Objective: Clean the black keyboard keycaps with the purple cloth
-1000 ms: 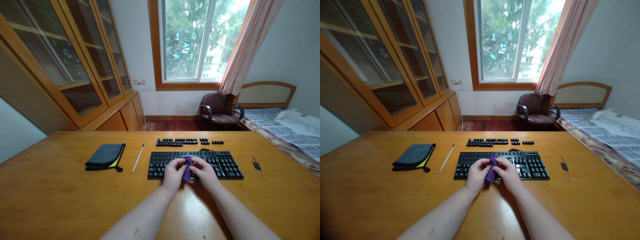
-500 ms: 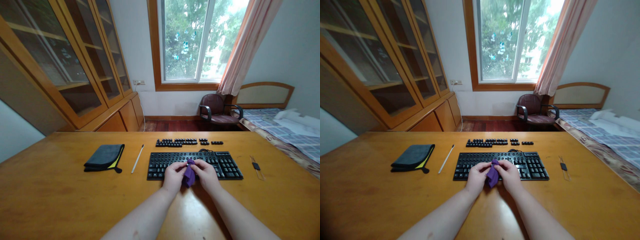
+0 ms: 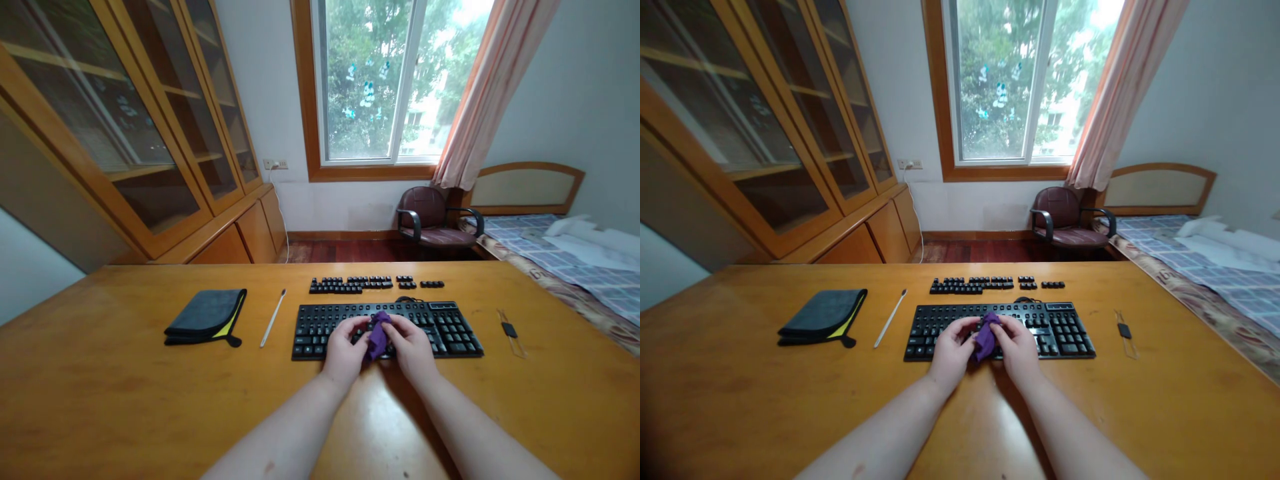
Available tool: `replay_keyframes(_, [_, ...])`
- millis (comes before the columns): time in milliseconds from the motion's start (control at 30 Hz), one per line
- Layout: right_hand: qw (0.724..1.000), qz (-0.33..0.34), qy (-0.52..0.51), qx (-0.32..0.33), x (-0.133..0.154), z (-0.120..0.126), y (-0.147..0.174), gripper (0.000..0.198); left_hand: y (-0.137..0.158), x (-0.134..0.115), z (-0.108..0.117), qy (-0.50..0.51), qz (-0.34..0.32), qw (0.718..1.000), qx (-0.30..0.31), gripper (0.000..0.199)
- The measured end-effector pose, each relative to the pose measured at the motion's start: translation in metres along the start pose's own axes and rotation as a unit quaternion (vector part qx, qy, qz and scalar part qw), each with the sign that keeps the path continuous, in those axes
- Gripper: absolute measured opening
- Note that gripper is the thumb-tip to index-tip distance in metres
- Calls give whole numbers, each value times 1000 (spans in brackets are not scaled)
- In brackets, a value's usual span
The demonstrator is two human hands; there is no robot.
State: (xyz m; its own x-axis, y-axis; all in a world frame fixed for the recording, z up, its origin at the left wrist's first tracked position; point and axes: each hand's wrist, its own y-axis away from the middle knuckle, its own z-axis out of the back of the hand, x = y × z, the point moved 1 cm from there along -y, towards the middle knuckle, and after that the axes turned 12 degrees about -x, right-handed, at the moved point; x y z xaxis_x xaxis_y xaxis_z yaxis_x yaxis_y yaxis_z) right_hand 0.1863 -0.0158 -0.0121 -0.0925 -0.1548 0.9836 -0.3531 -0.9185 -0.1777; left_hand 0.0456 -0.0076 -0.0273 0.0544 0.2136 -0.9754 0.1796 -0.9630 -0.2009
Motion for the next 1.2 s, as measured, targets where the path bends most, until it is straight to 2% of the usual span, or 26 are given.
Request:
replay_keyframes(133, [998,-33,-24,-38,-3,1,-3,33,-1,-2,-1,15,17,1000,-20,30])
replay_keyframes(267, [997,-35,-57,-30,-4,0,-2,32,0,-7,-3,36,31,999,-11,19])
replay_keyframes(400, [998,-39,-55,-18,-1,1,-2,31,0,-13,-2,55,42,997,-19,20])
replay_keyframes(533, [997,-38,-46,-43,0,4,-4,35,0,-15,-1,59,48,997,-24,22])
replay_keyframes(700, [999,10,-22,31,-1,3,-3,29,-1,-12,0,28,23,999,19,23])
replay_keyframes(800, [997,28,-20,62,1,2,-1,28,-2,-12,0,29,19,999,23,27])
replay_keyframes(967, [998,-4,-48,37,5,3,-2,27,-2,-10,-2,88,86,992,-7,29])
replay_keyframes(1067, [997,-33,-65,20,5,4,-2,30,-2,-8,-3,104,102,989,-24,25])
replay_keyframes(1200, [996,-15,-65,52,4,3,-1,30,-2,-6,-3,110,111,988,-3,21])
